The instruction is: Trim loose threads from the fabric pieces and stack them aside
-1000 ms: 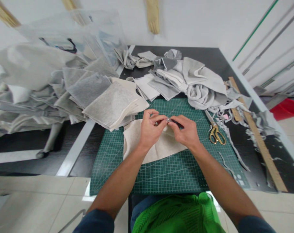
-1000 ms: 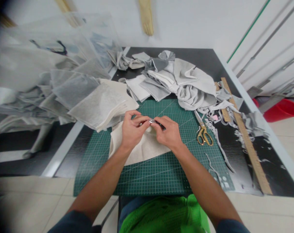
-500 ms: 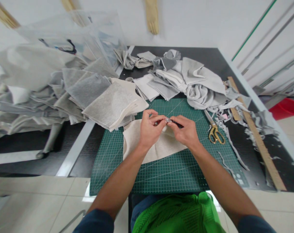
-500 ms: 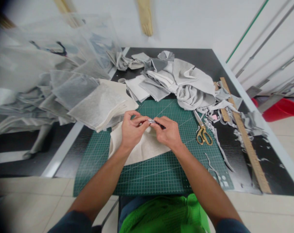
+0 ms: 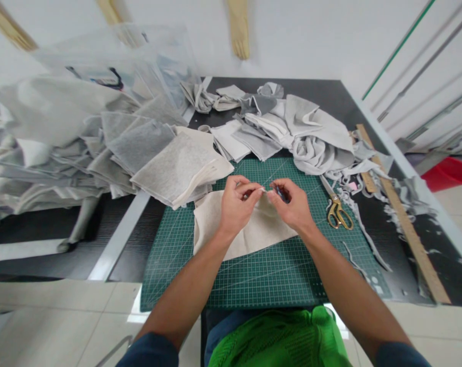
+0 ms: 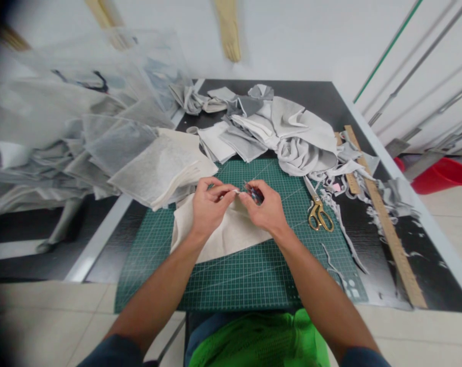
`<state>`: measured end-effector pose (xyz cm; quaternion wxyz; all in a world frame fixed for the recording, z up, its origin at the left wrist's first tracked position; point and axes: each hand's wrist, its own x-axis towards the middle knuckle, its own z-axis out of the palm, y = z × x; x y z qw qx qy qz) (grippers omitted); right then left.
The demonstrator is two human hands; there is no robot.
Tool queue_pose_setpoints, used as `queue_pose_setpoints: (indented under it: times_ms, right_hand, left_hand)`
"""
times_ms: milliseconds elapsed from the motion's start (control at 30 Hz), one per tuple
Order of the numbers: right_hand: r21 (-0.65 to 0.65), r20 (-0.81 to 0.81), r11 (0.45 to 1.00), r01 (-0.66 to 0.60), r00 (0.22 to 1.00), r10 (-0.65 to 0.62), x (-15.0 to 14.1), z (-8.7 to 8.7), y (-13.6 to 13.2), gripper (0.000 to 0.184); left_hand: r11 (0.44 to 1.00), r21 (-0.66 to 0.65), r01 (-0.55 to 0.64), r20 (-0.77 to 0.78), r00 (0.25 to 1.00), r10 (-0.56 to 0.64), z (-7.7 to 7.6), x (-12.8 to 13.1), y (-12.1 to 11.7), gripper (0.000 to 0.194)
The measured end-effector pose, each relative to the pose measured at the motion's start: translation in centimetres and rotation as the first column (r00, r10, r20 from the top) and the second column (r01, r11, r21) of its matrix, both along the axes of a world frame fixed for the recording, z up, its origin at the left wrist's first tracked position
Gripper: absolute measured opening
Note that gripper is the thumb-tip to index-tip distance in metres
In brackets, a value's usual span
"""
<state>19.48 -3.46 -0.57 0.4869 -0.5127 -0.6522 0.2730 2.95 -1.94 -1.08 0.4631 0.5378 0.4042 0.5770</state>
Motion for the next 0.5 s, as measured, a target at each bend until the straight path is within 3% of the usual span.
queue_pose_setpoints:
  times_ms: [100, 200, 300, 400, 500]
  right_hand:
    - [-0.056, 0.101, 0.995, -0.086, 0.991, 0.091, 0.6, 0.4, 0.3, 0.031]
    - [-0.113, 0.231, 0.984, -0.138, 0.960, 0.161, 1.4, 0.8, 0.7, 0.012]
    - [-0.146, 0.270, 0.980, -0.136, 0.948, 0.171, 2.5, 1.0, 1.1, 0.020]
    - [-0.131, 0.285, 0.991, -0.034, 0.956, 0.070, 3.5, 1.0, 1.6, 0.023]
    - [-0.094, 0.312, 0.993, 0.077, 0.949, -0.044, 4.2, 0.9, 1.9, 0.015]
  left_hand:
    - [1.000, 0.005, -0.006, -0.008, 1.000, 0.006, -0.2, -0.1, 0.1, 0.041]
    - [0.999, 0.041, -0.005, -0.035, 0.999, 0.007, -0.3, -0.6, 0.5, 0.035]
    - [0.991, 0.117, 0.071, -0.192, 0.980, -0.048, -0.5, -1.8, 1.3, 0.031]
    - [0.971, 0.162, 0.177, -0.525, 0.849, -0.067, -1.1, -3.0, 2.5, 0.047]
    - [0.957, 0.142, 0.254, -0.690, 0.719, -0.088, -1.9, -3.6, 3.4, 0.058]
